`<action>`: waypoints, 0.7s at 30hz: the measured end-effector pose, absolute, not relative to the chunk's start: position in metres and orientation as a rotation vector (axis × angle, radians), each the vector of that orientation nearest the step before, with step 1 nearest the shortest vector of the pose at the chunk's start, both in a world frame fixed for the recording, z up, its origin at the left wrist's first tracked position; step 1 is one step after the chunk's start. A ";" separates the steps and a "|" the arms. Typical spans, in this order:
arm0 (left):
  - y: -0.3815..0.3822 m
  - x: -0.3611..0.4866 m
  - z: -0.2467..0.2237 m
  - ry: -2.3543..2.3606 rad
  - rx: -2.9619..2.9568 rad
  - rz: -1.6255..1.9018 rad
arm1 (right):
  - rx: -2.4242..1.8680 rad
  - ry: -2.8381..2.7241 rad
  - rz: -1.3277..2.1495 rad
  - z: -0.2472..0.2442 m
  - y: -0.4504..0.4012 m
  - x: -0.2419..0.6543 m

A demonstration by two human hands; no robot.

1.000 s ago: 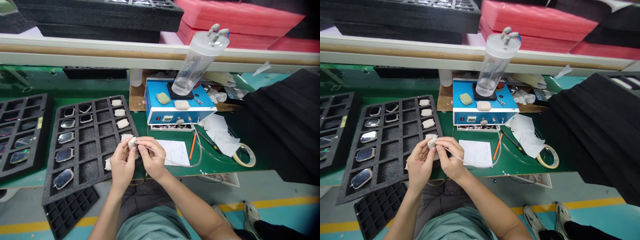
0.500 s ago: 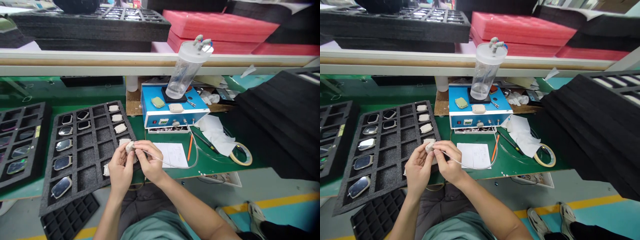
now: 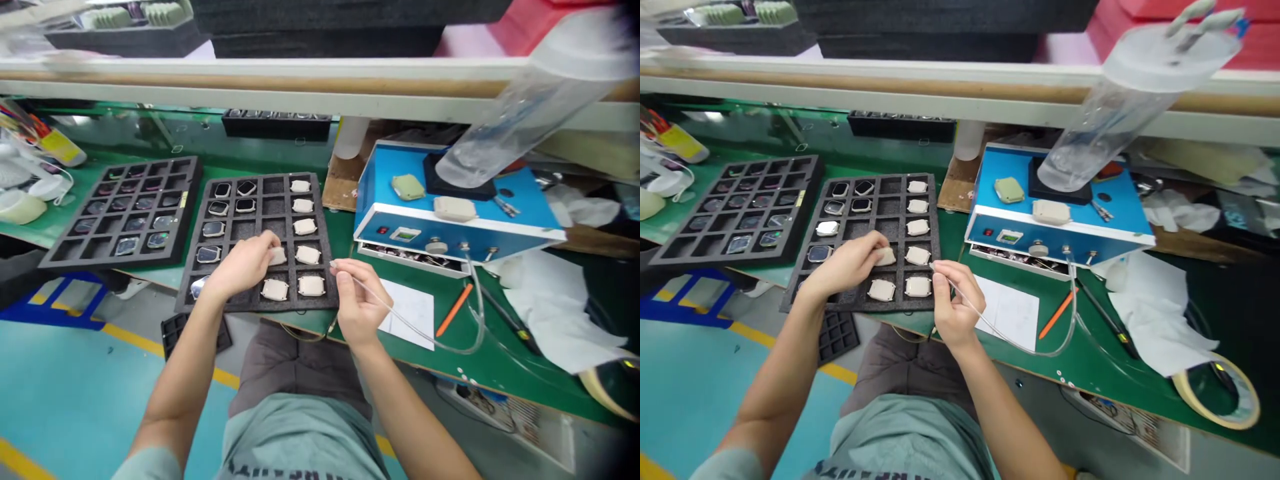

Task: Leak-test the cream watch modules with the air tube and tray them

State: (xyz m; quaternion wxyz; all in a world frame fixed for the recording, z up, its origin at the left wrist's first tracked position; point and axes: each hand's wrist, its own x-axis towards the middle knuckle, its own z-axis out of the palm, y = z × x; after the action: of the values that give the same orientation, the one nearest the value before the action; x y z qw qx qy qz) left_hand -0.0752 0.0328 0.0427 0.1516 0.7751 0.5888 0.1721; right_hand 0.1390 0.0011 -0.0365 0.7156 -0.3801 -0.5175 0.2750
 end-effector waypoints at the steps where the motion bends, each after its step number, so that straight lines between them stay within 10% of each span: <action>1: 0.035 -0.080 0.043 1.657 2.273 0.393 | -0.841 -1.152 0.617 -0.037 0.001 0.139; 21: 0.098 -0.096 0.056 1.584 1.634 1.335 | -0.876 -0.993 0.594 -0.031 0.001 0.133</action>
State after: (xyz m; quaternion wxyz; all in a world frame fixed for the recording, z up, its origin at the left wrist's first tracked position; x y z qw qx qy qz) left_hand -0.0962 0.0983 0.0558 0.2487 0.5998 0.5815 0.4901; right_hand 0.1331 0.0009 -0.0310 0.7480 -0.4007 -0.4540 0.2716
